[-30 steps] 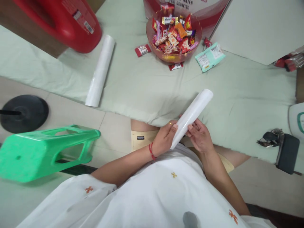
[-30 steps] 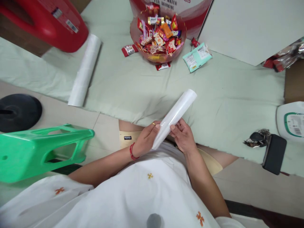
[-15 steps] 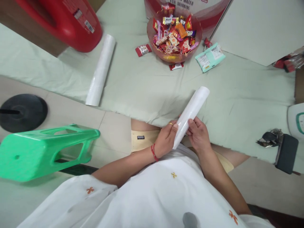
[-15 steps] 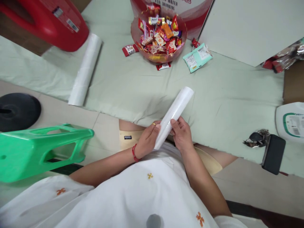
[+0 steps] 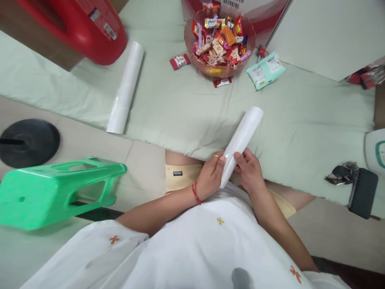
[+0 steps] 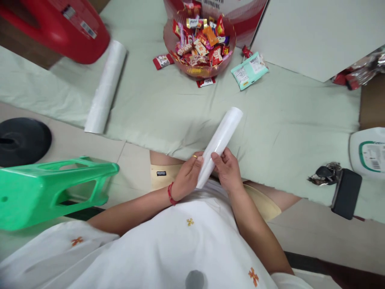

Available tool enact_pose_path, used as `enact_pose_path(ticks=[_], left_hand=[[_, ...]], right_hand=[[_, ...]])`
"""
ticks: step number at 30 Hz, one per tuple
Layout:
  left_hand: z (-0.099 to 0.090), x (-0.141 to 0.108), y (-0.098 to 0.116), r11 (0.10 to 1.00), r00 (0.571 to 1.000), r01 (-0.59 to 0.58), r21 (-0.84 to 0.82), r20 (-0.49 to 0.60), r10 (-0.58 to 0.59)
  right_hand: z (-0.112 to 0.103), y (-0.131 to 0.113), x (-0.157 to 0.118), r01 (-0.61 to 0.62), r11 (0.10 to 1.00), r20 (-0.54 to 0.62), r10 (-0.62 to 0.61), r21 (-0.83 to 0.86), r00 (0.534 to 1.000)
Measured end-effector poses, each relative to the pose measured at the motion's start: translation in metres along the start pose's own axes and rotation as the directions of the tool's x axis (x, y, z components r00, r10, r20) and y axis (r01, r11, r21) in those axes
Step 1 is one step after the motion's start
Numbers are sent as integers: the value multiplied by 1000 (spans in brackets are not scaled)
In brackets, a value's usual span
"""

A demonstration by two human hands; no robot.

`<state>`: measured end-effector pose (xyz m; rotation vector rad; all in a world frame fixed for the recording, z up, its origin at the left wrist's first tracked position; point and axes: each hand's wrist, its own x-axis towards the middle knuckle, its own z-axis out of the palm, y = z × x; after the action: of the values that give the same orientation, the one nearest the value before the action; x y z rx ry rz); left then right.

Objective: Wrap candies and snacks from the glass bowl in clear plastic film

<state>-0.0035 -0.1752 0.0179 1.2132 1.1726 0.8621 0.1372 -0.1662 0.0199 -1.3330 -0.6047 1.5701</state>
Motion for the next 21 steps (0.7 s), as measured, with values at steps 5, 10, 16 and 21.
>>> enact_pose_path(ticks=[5,10,16,21], left_hand=[[-3,2,-2,1000,1000,0,-14,25,1],[-6,4,1,999,1000,17,-42,25,-16],[-2,2,0,998,1000,19,-62,10,-19],[0,2,-3,1000,1000,13,-17,15,-13]], right_hand=[[-7,2,-1,56,997,48,-53,-60,997],[-13,1,-4,46,998,93,-41,-46,995],[-8,1,-7,-3,996,62,8,-85,998],[-5,3,-7,-32,991,56,39,-127,998]])
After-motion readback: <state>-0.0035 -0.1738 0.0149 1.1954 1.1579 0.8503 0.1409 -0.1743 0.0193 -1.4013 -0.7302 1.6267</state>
